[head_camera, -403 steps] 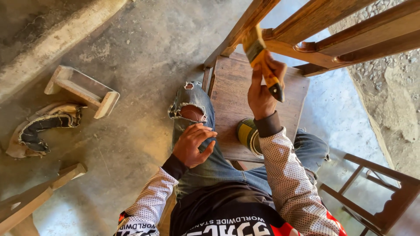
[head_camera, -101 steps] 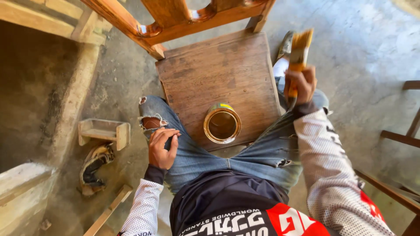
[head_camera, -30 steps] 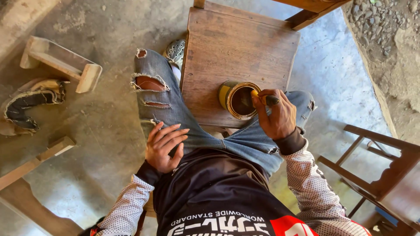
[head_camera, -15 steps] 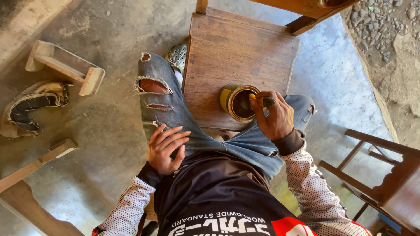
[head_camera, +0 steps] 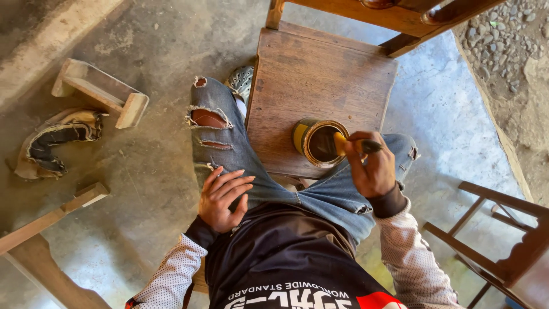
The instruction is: Applying a finish to a wooden chair using a paintbrush and a can of paint
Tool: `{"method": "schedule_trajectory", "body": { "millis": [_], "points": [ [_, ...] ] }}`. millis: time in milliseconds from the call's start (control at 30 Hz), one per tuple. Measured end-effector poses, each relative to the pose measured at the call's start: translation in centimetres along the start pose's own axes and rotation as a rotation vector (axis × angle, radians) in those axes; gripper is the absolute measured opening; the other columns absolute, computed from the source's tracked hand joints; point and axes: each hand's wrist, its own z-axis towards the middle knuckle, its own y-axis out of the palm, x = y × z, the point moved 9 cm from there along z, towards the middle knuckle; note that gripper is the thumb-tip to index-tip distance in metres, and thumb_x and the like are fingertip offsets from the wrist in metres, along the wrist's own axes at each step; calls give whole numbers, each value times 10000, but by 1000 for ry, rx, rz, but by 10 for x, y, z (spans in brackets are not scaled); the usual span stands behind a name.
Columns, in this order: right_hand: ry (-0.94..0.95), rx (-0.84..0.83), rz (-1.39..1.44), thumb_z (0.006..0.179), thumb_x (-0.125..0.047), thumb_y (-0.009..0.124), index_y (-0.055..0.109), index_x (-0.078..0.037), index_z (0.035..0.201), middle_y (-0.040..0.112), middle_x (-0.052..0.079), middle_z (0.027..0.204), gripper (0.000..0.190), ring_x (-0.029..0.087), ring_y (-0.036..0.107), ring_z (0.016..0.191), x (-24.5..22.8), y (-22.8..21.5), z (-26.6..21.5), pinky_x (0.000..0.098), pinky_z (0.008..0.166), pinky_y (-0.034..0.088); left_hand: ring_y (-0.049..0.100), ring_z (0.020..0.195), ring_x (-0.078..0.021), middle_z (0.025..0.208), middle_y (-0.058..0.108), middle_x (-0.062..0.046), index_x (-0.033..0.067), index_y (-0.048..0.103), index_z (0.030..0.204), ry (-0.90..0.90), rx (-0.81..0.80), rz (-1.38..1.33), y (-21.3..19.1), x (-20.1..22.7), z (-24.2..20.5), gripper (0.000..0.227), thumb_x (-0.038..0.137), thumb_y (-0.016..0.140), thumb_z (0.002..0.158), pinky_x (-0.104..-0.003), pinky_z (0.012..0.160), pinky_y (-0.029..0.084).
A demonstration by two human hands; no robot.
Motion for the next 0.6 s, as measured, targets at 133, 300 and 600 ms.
{"method": "schedule_trajectory", "body": {
  "millis": [133,300,600],
  "points": [
    [373,143,265,1180,-192,589,613,-26,1080,713,174,1026,195,316,691,848,72,-18,-48,405,796,582,705,1230,-236,1267,775,-15,171,755,1269,-63,-97,215,26,-2,12,409,371,732,914,-559,1262,331],
    [870,539,1023,1188,-351,549,639,-137,1186,750,76,1143,232,198,776,984,152,-14,-119,303,827,648,580,1412,-400,1512,605,-257,-1,451,1621,-212,-396,191,97,-18,56,1141,508,946,728,-598,1302,251],
    [924,651,1601,1165,-409,600,798,-130,1161,776,58,857,342,320,813,871,167,39,-160,503,974,701,521,1484,-453,1603,531,-241,148,338,1722,-344,-383,-431,200,-42,80,1442,368,1042,483,-552,1289,366]
  ]
}}
